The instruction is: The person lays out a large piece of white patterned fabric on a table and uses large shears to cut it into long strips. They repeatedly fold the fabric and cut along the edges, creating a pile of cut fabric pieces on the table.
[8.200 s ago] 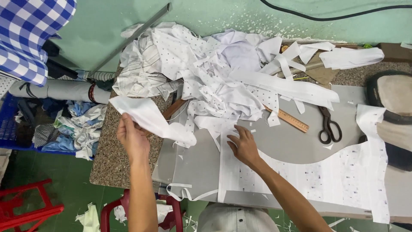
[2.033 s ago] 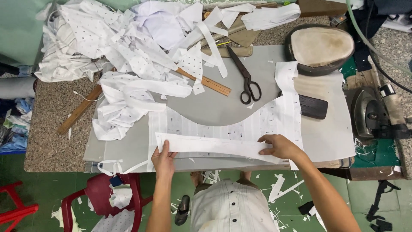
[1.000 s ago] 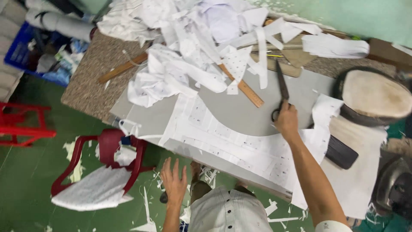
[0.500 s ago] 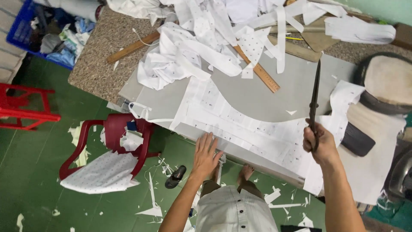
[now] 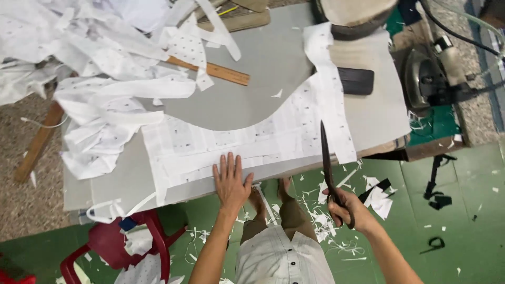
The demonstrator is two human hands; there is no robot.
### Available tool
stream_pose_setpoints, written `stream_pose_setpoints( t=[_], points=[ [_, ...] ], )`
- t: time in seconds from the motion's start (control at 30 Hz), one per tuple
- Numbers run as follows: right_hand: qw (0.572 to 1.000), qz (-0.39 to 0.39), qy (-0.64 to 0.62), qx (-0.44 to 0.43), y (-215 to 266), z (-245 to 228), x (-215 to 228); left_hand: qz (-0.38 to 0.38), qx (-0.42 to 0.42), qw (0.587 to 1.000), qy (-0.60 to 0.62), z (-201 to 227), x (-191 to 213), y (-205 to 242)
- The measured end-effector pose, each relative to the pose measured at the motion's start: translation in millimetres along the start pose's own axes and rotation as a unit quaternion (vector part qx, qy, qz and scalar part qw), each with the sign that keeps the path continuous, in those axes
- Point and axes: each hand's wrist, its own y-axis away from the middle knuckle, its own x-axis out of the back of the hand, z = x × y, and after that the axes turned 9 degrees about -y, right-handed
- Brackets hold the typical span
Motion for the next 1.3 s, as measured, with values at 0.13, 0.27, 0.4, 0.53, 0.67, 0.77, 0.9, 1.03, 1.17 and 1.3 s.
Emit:
stream_pose_setpoints(
  t=[0.13,0.27,0.4,0.53,0.67,0.77,0.9,1.03,1.17,1.3],
  points=[
    [0.991,0.006,-0.002,-0.136,28.9,19.2,-5.1,0.097,-0.032,0.994,-0.027,5.6,3.4,3.1],
    [0.985,0.01,0.009,-0.171,45.3,26.5,-20.0,0.101,-0.026,0.994,-0.024,13.0,8.9,4.2],
    [0.988,0.0,0.014,-0.152,50.0,33.3,-27.5,0.101,-0.025,0.994,-0.023,16.2,9.6,4.0],
    [0.988,-0.003,0.034,-0.151,49.7,29.6,-33.8,0.138,-0.031,0.99,-0.017,19.8,11.9,1.6],
    [0.989,0.01,0.019,-0.148,49.9,34.8,-37.1,0.106,-0.023,0.994,-0.022,15.5,4.9,0.7],
    [0.988,0.016,0.012,-0.151,46.4,51.3,-35.5,0.06,-0.002,0.997,-0.051,8.8,-4.6,0.6],
    [0.987,0.041,-0.006,-0.156,42.4,57.0,-40.6,0.128,-0.021,0.991,-0.017,8.5,1.5,1.1],
    [0.984,0.047,-0.014,-0.171,39.8,62.2,-40.8,0.182,-0.022,0.983,-0.005,8.0,1.7,2.0],
    [0.985,0.039,-0.004,-0.169,42.1,64.5,-39.1,0.132,-0.02,0.991,-0.015,6.0,1.4,2.8],
    [0.989,0.029,0.011,-0.144,53.4,64.7,-39.3,0.079,-0.015,0.997,-0.018,9.1,6.8,1.2]
  ],
)
